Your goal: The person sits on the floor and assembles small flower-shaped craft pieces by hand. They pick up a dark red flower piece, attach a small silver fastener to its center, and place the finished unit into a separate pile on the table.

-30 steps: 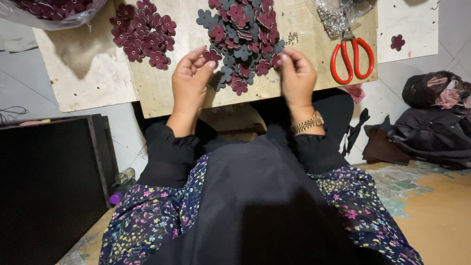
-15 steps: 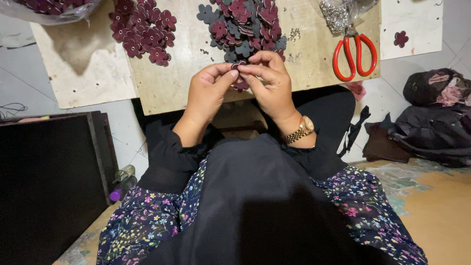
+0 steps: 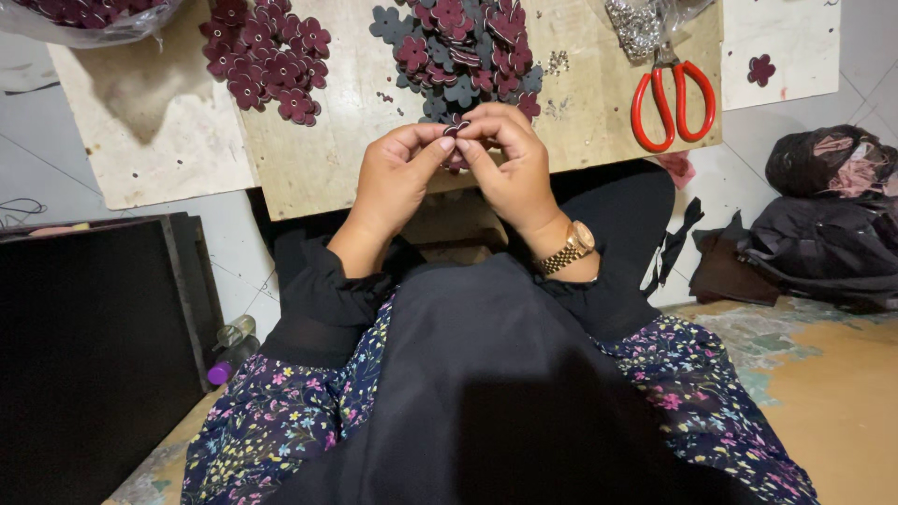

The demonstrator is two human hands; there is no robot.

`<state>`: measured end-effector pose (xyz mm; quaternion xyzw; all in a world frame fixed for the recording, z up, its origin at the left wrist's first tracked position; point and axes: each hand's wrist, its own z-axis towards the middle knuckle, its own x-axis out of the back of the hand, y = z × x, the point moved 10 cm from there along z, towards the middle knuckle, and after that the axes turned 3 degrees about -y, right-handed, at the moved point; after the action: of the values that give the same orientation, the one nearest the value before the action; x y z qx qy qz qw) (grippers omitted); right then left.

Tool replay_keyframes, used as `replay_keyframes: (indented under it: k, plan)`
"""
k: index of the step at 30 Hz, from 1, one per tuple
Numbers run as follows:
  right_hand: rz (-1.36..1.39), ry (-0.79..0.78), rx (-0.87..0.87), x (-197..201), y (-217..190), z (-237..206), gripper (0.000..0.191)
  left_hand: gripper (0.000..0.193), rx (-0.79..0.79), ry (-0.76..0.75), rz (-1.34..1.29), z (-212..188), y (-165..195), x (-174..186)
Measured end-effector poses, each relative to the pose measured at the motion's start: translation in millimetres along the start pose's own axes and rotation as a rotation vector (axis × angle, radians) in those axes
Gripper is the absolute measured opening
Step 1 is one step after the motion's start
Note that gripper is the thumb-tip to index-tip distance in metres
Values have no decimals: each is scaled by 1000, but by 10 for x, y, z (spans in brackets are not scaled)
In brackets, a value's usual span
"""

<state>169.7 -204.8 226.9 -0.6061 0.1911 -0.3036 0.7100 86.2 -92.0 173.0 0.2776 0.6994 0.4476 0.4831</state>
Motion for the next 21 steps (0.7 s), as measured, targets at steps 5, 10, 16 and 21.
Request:
replay_keyframes:
  k: [5, 10, 16, 21]
  plan:
    - [409, 17, -113, 20, 252, 11, 25, 19, -25, 5, 71, -38, 58, -28]
    - [396, 28, -159, 43, 418, -37, 22, 20, -48, -23, 219, -43, 108, -75]
    - [373, -4, -188, 51, 472, -69, 19, 16, -42, 12, 98, -38, 79, 10]
    - [414, -4, -193, 8, 445, -66, 24, 13, -40, 64, 102, -43, 15, 82]
